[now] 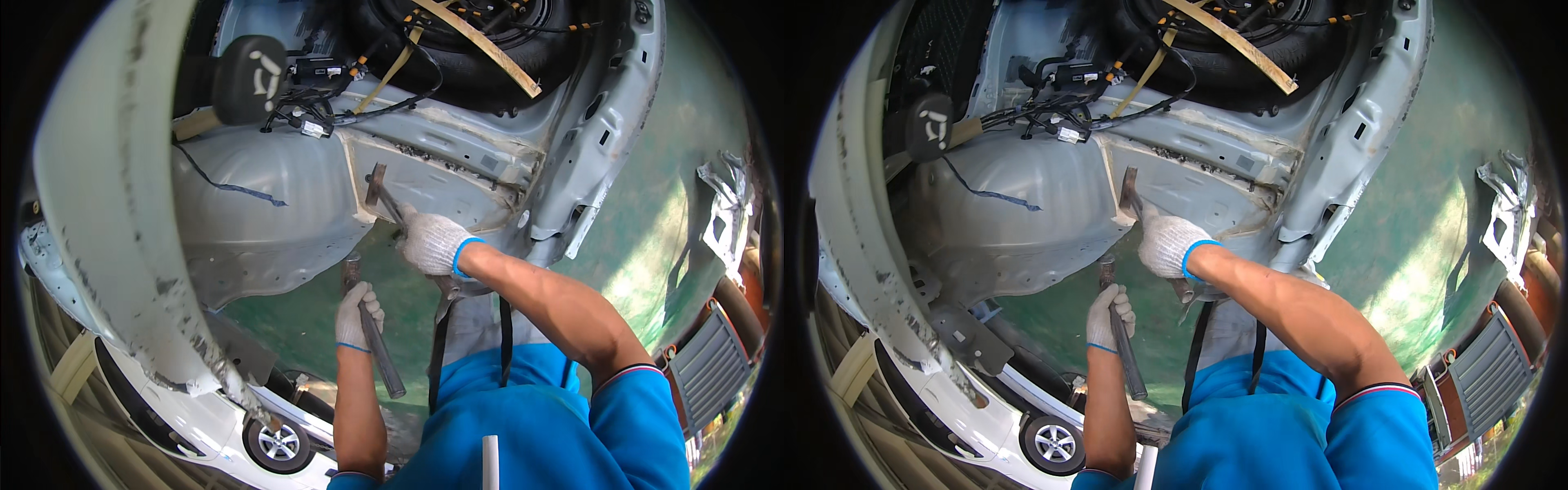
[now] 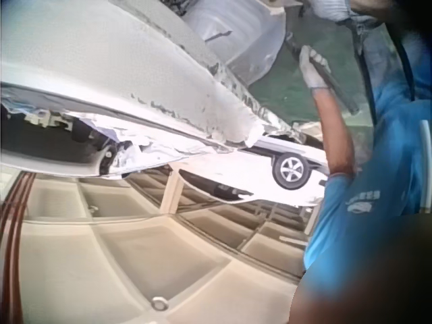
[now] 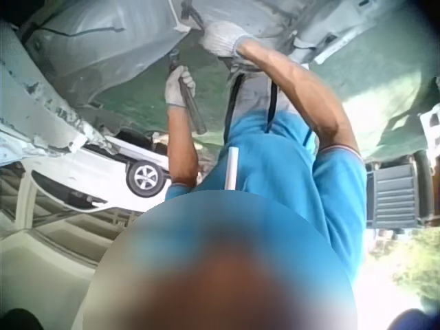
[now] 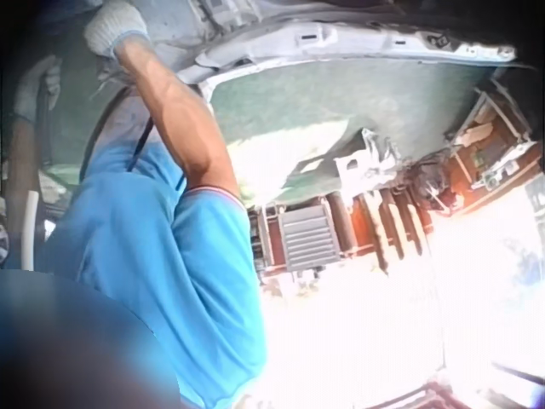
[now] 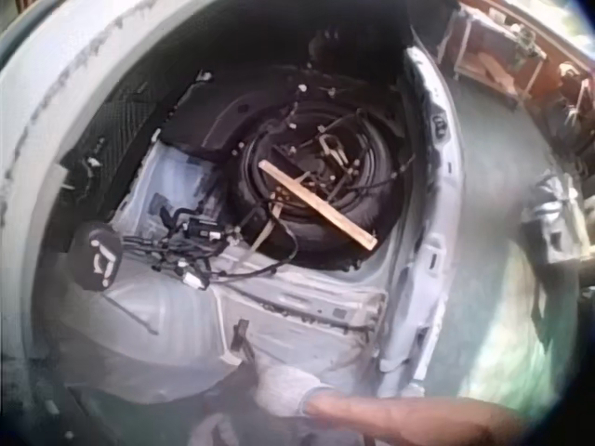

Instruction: The person uses a hammer and a metal dolly to repeatedly strike and shape the inner metal panel of a car's front section. The person adjusts the position of the dolly and hammer to work on different areas of the panel.

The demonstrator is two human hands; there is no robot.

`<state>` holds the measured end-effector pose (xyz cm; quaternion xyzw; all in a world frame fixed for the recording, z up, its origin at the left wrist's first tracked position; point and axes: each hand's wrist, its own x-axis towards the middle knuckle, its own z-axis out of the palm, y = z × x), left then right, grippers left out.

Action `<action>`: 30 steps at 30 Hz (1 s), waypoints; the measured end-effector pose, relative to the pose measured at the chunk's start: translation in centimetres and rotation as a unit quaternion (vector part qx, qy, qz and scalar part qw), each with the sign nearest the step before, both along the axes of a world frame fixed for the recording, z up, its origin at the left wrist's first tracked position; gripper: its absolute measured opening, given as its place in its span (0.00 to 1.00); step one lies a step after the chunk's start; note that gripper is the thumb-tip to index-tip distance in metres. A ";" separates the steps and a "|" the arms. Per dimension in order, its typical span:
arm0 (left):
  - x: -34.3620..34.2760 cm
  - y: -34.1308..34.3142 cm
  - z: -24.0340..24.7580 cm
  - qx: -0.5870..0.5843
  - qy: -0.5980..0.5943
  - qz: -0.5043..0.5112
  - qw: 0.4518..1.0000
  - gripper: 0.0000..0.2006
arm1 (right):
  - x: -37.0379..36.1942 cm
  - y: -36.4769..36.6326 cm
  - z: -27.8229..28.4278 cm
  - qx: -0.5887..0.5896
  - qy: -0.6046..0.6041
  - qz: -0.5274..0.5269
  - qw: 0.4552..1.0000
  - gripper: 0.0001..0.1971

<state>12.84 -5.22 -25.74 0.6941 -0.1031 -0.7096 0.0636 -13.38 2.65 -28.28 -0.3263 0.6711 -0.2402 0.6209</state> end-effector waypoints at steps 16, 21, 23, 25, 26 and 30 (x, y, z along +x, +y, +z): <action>-1.3 -1.4 -8.0 0.084 0.023 0.021 0.996 0.07 | 0.8 -2.5 -1.5 0.048 0.007 -0.087 0.995 0.35; -1.1 -1.2 -8.0 0.051 -0.002 0.013 0.999 0.07 | 1.8 -2.2 -1.2 0.027 -0.024 0.160 0.986 0.38; -0.9 -1.2 -7.9 0.071 -0.037 0.050 0.996 0.07 | 2.4 -1.9 -1.6 0.024 -0.030 0.068 0.997 0.33; -0.7 -1.3 -7.8 0.036 -0.007 -0.006 0.999 0.06 | 2.9 -1.6 -2.4 0.043 -0.036 0.014 0.998 0.30; -0.7 -1.4 -7.8 0.023 -0.028 -0.024 0.999 0.06 | 3.2 -1.6 -2.9 0.050 -0.030 -0.011 0.998 0.29; -0.7 -1.9 -7.5 0.017 -0.002 -0.006 1.000 0.05 | 4.0 -1.5 -4.0 -0.021 0.069 0.119 0.990 0.36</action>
